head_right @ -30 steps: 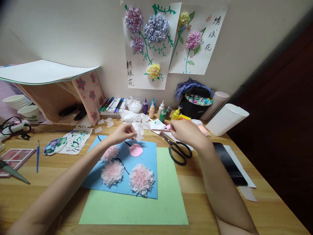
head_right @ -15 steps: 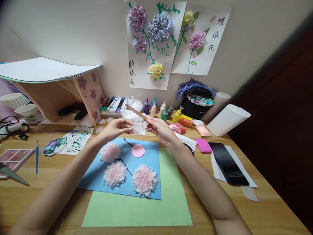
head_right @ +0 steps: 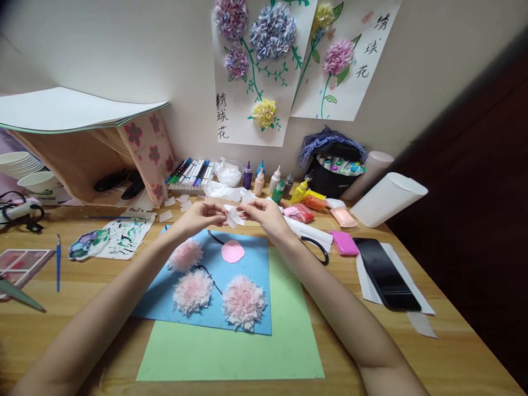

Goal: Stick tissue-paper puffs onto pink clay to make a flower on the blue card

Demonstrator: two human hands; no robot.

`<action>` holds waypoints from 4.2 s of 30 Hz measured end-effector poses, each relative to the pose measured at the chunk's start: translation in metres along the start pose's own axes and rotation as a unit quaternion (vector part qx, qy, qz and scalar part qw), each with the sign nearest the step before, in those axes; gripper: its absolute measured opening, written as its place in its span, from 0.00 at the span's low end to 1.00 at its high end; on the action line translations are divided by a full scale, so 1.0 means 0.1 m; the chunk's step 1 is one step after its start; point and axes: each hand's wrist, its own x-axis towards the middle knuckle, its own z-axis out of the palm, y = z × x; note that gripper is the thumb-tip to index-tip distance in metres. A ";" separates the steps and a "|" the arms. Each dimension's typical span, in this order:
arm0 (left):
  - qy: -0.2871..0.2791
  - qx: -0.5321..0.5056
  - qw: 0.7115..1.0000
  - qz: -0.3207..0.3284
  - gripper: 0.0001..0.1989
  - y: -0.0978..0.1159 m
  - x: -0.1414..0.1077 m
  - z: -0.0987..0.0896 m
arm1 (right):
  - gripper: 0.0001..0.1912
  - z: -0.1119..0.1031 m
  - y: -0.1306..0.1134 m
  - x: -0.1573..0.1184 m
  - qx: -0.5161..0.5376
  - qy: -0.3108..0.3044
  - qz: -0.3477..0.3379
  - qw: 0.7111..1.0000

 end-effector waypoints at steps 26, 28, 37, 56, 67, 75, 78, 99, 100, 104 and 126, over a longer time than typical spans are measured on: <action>0.045 0.133 0.990 -0.022 0.03 0.01 -0.01 -0.08 | 0.13 -0.45 0.11 0.21 -0.373 0.125 -0.085 0.915; 0.040 0.146 0.988 -0.017 0.04 0.00 -0.01 -0.07 | 0.12 -0.50 0.06 0.20 -0.363 0.148 -0.120 0.912; -0.082 0.298 0.951 -0.017 0.07 -0.15 -0.06 0.04 | 0.12 -0.52 -0.38 -0.02 -0.203 0.077 -0.144 0.966; -0.039 0.423 0.906 -0.002 0.07 -0.31 -0.02 0.11 | 0.04 -0.08 -0.26 -0.21 -0.458 -0.116 -0.248 0.846; -0.040 0.431 0.901 0.008 0.08 -0.28 -0.03 0.14 | 0.04 -0.04 -0.20 -0.21 -0.466 -0.136 -0.241 0.841; -0.049 0.417 0.907 0.017 0.08 -0.36 0.02 0.12 | 0.09 -0.05 -0.18 -0.18 -0.385 -0.178 -0.146 0.894; -0.050 0.418 0.907 0.009 0.09 -0.37 0.02 0.12 | 0.10 -0.08 -0.15 -0.15 -0.314 -0.181 -0.090 0.927; -0.063 0.410 0.910 -0.011 0.12 -0.35 0.02 0.11 | 0.12 -0.03 -0.01 -0.12 -0.345 -0.103 -0.114 0.926; -0.065 0.406 0.912 -0.014 0.12 -0.35 0.02 0.11 | 0.13 -0.01 0.00 -0.12 -0.370 -0.081 -0.131 0.916; -0.066 0.395 0.916 -0.018 0.11 -0.36 0.02 0.11 | 0.11 0.08 0.06 -0.14 -0.413 -0.024 -0.178 0.893; -0.088 0.404 0.910 -0.005 0.11 -0.34 0.01 0.10 | 0.10 0.15 0.22 -0.13 -0.432 -0.032 -0.159 0.887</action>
